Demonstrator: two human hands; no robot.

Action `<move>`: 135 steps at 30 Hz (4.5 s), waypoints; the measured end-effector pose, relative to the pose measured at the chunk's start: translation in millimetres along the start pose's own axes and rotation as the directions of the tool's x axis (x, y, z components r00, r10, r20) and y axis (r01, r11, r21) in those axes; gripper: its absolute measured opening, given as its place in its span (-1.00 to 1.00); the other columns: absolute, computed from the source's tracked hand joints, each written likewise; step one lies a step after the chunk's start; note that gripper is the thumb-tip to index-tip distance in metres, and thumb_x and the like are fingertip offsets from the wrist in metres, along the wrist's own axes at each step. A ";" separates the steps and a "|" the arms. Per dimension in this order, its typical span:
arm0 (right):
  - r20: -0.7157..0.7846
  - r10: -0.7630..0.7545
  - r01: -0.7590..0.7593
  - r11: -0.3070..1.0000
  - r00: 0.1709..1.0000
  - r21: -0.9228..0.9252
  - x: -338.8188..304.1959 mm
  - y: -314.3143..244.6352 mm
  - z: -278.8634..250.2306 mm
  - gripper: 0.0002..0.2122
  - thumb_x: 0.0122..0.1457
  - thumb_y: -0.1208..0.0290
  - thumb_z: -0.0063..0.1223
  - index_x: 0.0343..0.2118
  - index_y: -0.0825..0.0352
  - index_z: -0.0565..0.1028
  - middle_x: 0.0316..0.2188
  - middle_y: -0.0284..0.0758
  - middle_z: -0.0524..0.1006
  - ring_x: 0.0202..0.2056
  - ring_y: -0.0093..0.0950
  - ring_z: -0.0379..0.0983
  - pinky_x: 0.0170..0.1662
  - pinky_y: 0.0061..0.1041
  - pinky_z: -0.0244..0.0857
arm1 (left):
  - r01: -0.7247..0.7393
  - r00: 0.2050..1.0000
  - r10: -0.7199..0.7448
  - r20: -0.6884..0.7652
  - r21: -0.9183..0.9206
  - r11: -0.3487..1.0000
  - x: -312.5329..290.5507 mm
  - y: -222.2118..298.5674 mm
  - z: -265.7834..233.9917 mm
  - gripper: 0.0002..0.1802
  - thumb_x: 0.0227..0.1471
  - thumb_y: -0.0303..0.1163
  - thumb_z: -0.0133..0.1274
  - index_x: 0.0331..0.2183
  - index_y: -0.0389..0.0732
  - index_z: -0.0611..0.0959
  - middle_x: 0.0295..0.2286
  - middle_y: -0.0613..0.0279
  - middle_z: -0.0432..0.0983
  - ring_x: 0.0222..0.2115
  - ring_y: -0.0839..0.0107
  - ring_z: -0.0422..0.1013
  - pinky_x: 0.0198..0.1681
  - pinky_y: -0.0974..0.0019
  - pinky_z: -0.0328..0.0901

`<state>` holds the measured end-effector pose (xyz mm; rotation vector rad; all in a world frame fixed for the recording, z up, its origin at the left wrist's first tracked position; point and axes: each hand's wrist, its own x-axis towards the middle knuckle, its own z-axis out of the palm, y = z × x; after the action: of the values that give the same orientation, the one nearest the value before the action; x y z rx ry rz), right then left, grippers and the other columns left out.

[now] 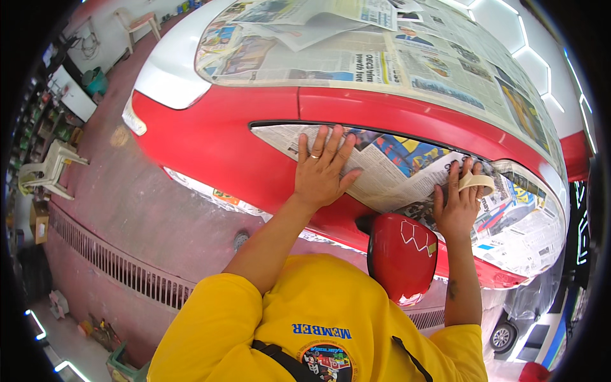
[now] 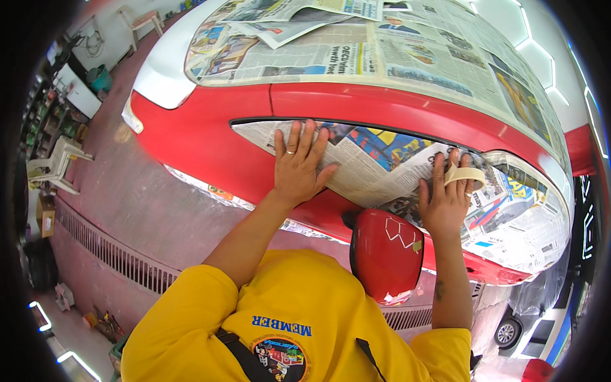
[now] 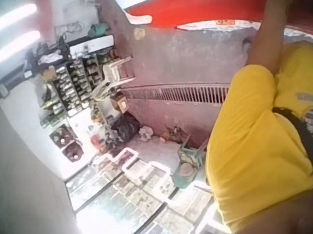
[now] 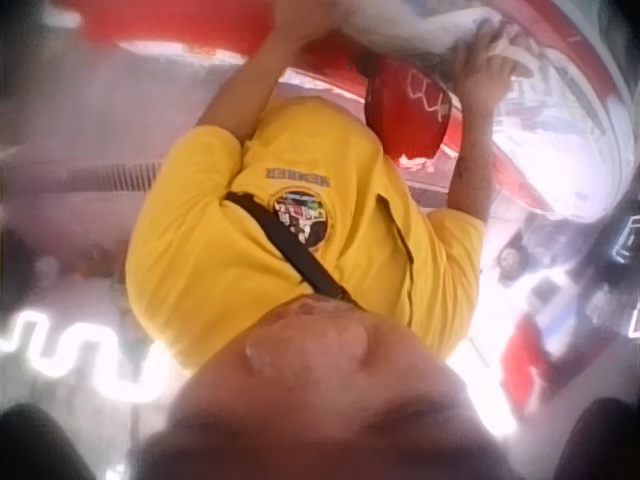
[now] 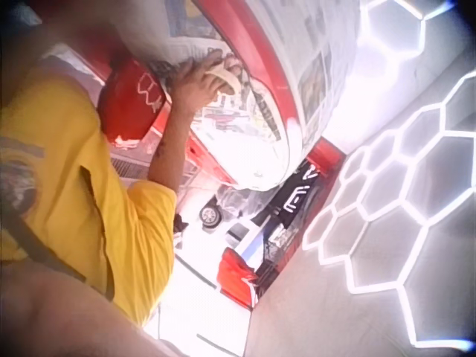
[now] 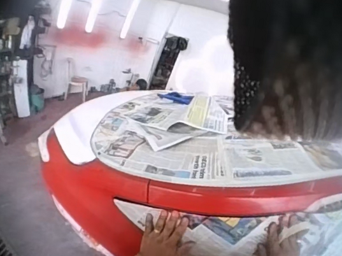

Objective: The person applies newspaper sheets to the hood and side of a red car using masking tape. They carefully smooth the paper over the vehicle's surface and secure it with tape, covering the paint and side mirror.

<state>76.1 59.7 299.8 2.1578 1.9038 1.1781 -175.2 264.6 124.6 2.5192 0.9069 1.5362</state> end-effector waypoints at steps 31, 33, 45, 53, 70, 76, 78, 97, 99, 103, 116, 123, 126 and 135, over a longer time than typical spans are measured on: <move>-0.076 -0.256 0.225 0.630 0.964 0.743 31.5 -70.8 -64.1 -0.51 0.35 0.59 0.04 0.35 0.50 0.44 -0.25 -0.15 0.63 -0.25 -0.22 0.54 -0.16 -0.28 0.37 | 0.367 0.889 -0.416 -0.193 -0.243 0.898 -16.4 -53.2 -51.9 -0.44 0.33 -0.40 0.12 0.29 -0.30 0.43 0.34 -0.26 0.31 0.39 -0.14 0.24 0.43 -0.20 0.05; 0.046 -0.343 0.109 0.418 0.938 0.902 52.4 -117.7 -80.2 -0.44 0.36 0.59 0.03 0.43 0.51 0.30 -0.47 -0.28 0.58 -0.44 -0.38 0.48 -0.29 -0.45 0.31 | 0.375 0.840 -0.494 -0.224 -0.417 0.828 -12.6 -51.1 -55.6 -0.54 0.28 -0.51 0.08 0.19 -0.33 0.48 0.32 -0.24 0.35 0.34 -0.15 0.29 0.42 -0.17 0.10; 0.365 -0.438 -0.272 0.261 0.822 0.926 139.1 -215.4 -37.4 -0.22 0.39 0.44 0.11 0.56 0.39 -0.04 -0.28 -0.25 0.72 -0.20 -0.50 0.60 0.00 -0.47 0.39 | 0.397 0.705 -0.708 0.034 -0.846 0.356 -8.9 -72.9 -77.3 -0.74 0.35 -0.52 0.09 0.04 -0.28 0.65 0.27 -0.09 0.48 0.28 0.08 0.45 0.33 0.10 0.32; 0.240 -0.414 -0.005 0.493 0.878 0.870 153.5 -230.6 -28.2 -0.10 0.32 0.51 0.09 0.61 0.31 -0.20 -0.28 -0.22 0.77 -0.15 -0.16 0.73 0.07 -0.28 0.46 | 0.537 0.591 -0.798 0.116 -0.795 0.282 -13.1 -71.8 -95.7 -0.78 0.38 -0.42 0.21 -0.01 -0.28 0.74 -0.03 0.21 0.65 -0.07 0.49 0.53 0.05 0.34 0.42; 0.355 -0.486 -0.080 0.499 0.799 0.863 177.4 -230.6 -40.5 -0.12 0.31 0.47 0.16 0.59 0.32 -0.11 -0.37 -0.10 0.72 -0.29 -0.07 0.69 -0.16 -0.19 0.49 | 0.532 0.568 -0.618 0.544 -0.815 -0.229 -13.7 -91.6 -103.3 -0.87 0.32 -0.45 0.28 -0.13 -0.25 0.76 -0.30 0.32 0.69 -0.28 0.59 0.54 -0.18 0.44 0.40; 0.403 -0.430 -0.149 0.513 0.808 0.845 185.8 -199.4 -62.7 -0.35 0.32 0.41 0.27 0.46 0.25 0.31 -0.25 -0.04 0.74 -0.18 -0.05 0.72 -0.06 -0.24 0.54 | 0.637 0.410 -0.848 0.337 -0.771 0.001 5.7 -104.1 -112.6 -0.87 0.33 -0.43 0.26 -0.13 -0.26 0.76 -0.32 0.34 0.67 -0.32 0.62 0.53 -0.27 0.46 0.40; 0.396 -0.431 -0.178 0.463 0.811 0.868 186.7 -193.6 -68.8 -0.44 0.34 0.41 0.27 0.39 0.27 0.41 -0.17 -0.02 0.74 -0.11 -0.07 0.73 0.00 -0.28 0.54 | 0.633 0.413 -0.831 0.372 -0.774 -0.032 6.5 -97.5 -107.5 -0.87 0.34 -0.43 0.25 -0.13 -0.26 0.75 -0.32 0.35 0.67 -0.34 0.62 0.52 -0.27 0.47 0.40; 0.283 -0.223 -0.180 0.392 0.933 0.902 185.3 -228.0 -46.9 -0.65 0.44 0.43 0.17 0.24 0.37 0.55 -0.17 -0.02 0.73 -0.25 -0.43 0.69 -0.16 -0.40 0.52 | 0.435 0.113 -0.969 0.218 -0.888 -0.150 34.0 -78.9 -72.5 -0.80 0.34 -0.37 0.26 -0.08 -0.25 0.73 -0.34 0.32 0.67 -0.35 0.54 0.60 -0.34 0.41 0.45; 0.319 -0.188 -0.224 0.398 0.929 0.890 183.1 -230.3 -45.0 -0.64 0.45 0.41 0.16 0.24 0.36 0.55 -0.18 -0.02 0.73 -0.27 -0.45 0.68 -0.17 -0.41 0.51 | 0.412 0.087 -0.971 0.222 -0.896 -0.168 38.6 -75.6 -76.8 -0.81 0.33 -0.44 0.25 -0.09 -0.34 0.72 -0.35 0.26 0.68 -0.38 0.52 0.59 -0.30 0.39 0.47; 0.288 -0.156 -0.211 0.382 0.945 0.900 178.7 -235.9 -41.0 -0.63 0.45 0.37 0.16 0.25 0.34 0.55 -0.24 -0.01 0.72 -0.33 -0.43 0.69 -0.21 -0.38 0.51 | 0.361 0.073 -0.961 0.266 -0.906 -0.223 35.3 -78.7 -73.6 -0.80 0.32 -0.40 0.28 -0.07 -0.26 0.72 -0.31 0.30 0.68 -0.33 0.49 0.62 -0.23 0.39 0.52; 0.283 -0.116 -0.219 0.390 0.952 0.894 165.5 -247.7 -33.1 -0.64 0.42 0.35 0.15 0.23 0.25 0.57 -0.22 -0.10 0.74 -0.26 -0.19 0.70 0.04 -0.21 0.40 | 0.212 0.047 -0.864 0.501 -0.851 -0.481 29.9 -82.9 -91.1 -0.86 0.30 -0.51 0.27 -0.12 -0.31 0.69 -0.24 0.16 0.70 -0.23 0.39 0.65 -0.03 0.30 0.58; 0.307 -0.084 -0.260 0.351 0.948 0.900 165.8 -257.4 -36.2 -0.64 0.41 0.34 0.17 0.23 0.24 0.59 -0.17 -0.07 0.74 -0.22 -0.24 0.68 0.17 -0.21 0.31 | 0.150 0.073 -0.814 0.576 -0.814 -0.562 27.1 -90.0 -90.8 -0.88 0.32 -0.49 0.25 -0.13 -0.30 0.70 -0.25 0.18 0.70 -0.25 0.40 0.64 -0.06 0.31 0.57; 0.335 -0.054 -0.309 0.274 0.941 0.911 165.9 -260.9 -36.7 -0.63 0.40 0.35 0.20 0.23 0.25 0.59 -0.16 -0.07 0.73 -0.21 -0.26 0.66 0.16 -0.23 0.32 | 0.150 0.090 -0.796 0.599 -0.798 -0.583 20.3 -93.9 -90.8 -0.87 0.33 -0.48 0.24 -0.10 -0.27 0.68 -0.23 0.20 0.69 -0.22 0.40 0.63 -0.03 0.29 0.57; 0.241 -0.212 -0.161 0.335 0.947 0.928 159.5 -249.3 -39.4 -0.58 0.39 0.37 0.22 0.28 0.28 0.55 -0.05 -0.11 0.72 -0.15 -0.23 0.63 0.06 -0.29 0.43 | 0.084 0.105 -0.794 0.599 -0.801 -0.593 5.0 -76.7 -91.3 -0.89 0.39 -0.46 0.20 -0.09 -0.21 0.63 -0.20 0.21 0.69 -0.18 0.41 0.63 0.00 0.31 0.58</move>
<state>-160.0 242.0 287.4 2.3856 2.7754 -0.6267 -283.8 307.8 148.7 -0.0859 0.6250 1.2513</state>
